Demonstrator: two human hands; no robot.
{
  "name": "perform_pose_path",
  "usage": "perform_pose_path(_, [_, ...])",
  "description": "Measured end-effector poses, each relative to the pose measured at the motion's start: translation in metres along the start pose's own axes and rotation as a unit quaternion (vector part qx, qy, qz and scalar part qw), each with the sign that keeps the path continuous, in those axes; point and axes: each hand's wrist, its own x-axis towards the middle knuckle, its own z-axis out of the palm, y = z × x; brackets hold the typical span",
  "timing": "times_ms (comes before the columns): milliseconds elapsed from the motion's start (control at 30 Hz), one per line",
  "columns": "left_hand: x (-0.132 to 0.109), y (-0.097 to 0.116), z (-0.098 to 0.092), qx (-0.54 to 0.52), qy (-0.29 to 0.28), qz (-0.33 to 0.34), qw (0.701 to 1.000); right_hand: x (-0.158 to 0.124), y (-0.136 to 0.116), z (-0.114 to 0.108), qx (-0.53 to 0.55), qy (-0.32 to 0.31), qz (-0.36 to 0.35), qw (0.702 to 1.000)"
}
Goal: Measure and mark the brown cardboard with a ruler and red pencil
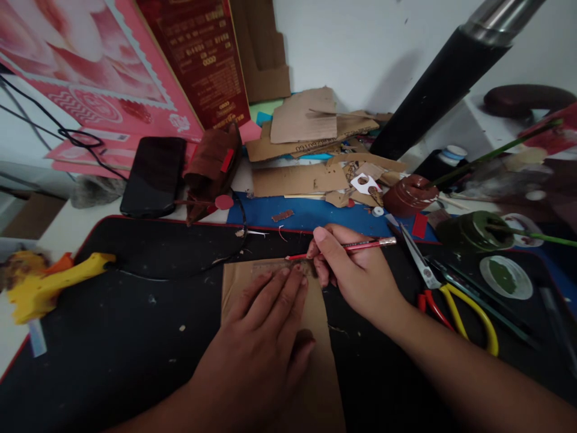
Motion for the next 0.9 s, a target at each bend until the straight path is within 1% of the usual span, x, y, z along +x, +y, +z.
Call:
perform_pose_path(367, [0.0002, 0.0003, 0.0010, -0.006, 0.003, -0.003, 1.000, -0.0001, 0.0001, -0.0010, -0.006, 0.000, -0.008, 1.000])
perform_pose_path(700, [-0.0009, 0.0003, -0.0005, -0.001, -0.008, 0.000, 1.000, -0.0006, 0.0011, -0.0021, -0.011, -0.008, -0.004, 1.000])
perform_pose_path(900, [-0.0004, 0.0000, 0.0014, -0.011, 0.000, -0.008, 1.000, 0.0002, 0.0021, -0.0012, 0.000, -0.010, -0.007, 1.000])
